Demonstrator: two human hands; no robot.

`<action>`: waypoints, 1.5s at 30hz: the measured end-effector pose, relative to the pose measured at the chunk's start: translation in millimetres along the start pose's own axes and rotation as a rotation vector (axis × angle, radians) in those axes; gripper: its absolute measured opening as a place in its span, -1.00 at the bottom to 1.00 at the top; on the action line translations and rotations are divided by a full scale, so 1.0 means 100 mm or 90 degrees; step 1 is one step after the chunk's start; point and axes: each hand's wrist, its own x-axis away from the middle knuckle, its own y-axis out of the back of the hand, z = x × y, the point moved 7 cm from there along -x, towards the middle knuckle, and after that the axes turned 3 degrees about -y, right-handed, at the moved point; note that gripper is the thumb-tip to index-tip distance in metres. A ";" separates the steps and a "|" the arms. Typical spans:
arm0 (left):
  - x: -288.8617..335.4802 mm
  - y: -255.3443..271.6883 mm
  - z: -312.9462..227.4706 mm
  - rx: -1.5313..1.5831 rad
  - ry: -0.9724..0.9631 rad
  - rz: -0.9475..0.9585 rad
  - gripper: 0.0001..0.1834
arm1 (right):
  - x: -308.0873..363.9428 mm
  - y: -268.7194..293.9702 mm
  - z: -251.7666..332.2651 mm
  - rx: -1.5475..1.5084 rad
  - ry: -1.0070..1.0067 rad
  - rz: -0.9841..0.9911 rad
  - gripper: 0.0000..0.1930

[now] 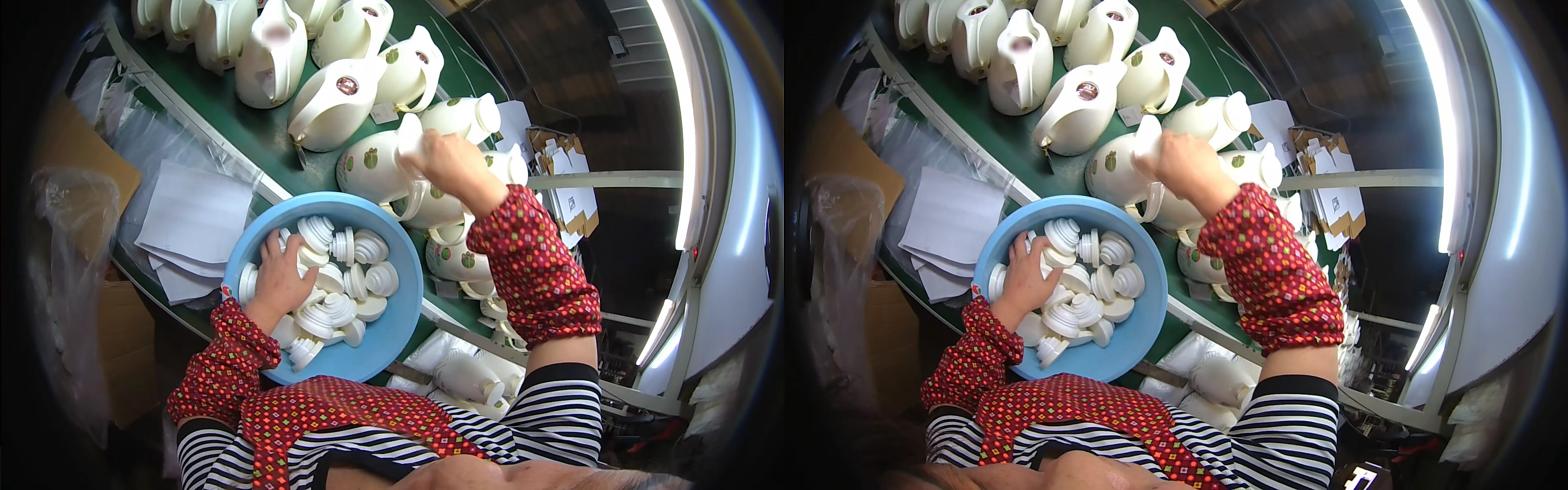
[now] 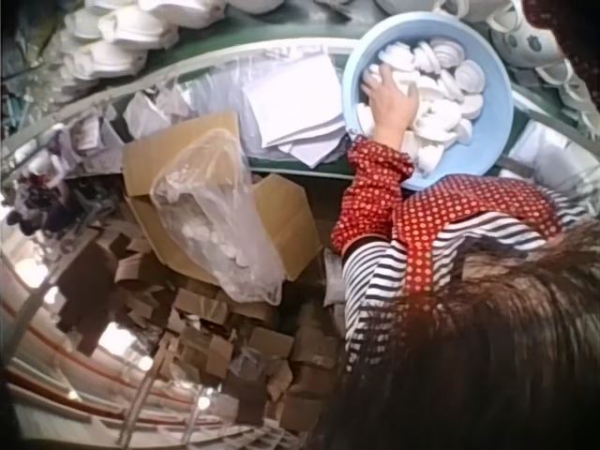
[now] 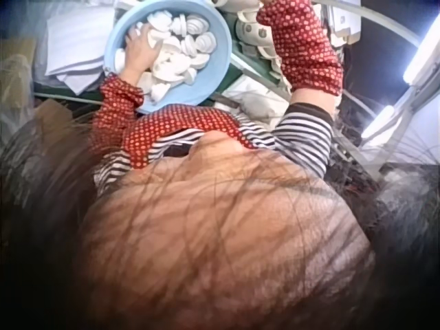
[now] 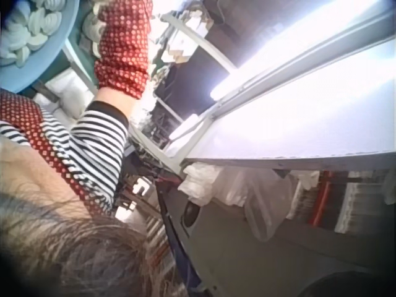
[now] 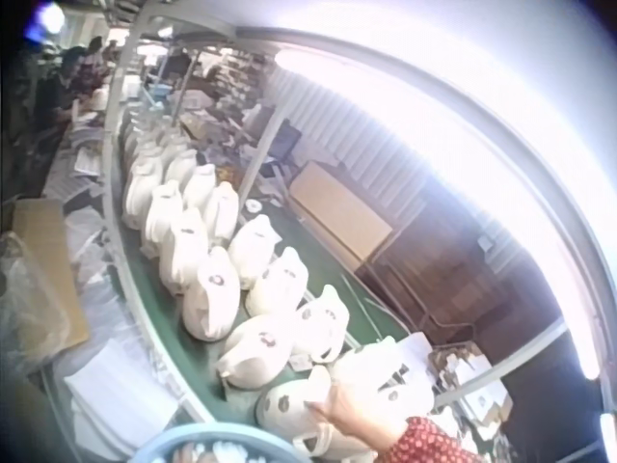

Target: The person repeatedly picks white plastic pitchers from a conveyor belt and places white lids onto them. The person handles the pitchers one at a time, aligning and pressing the lids into place before moving to the next unit.

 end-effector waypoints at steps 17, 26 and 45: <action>0.00 -0.03 0.04 -0.010 -0.013 -0.004 -0.33 | 0.29 0.07 0.09 0.043 0.334 -0.249 -0.26; 0.02 -0.02 0.04 -0.015 -0.012 0.002 -0.33 | 0.15 -0.11 0.00 -0.003 0.197 -0.087 -0.21; -0.04 -0.02 -0.07 -0.007 -0.030 0.010 -0.33 | -0.45 -0.06 -1.89 -0.087 -0.298 -0.265 -0.15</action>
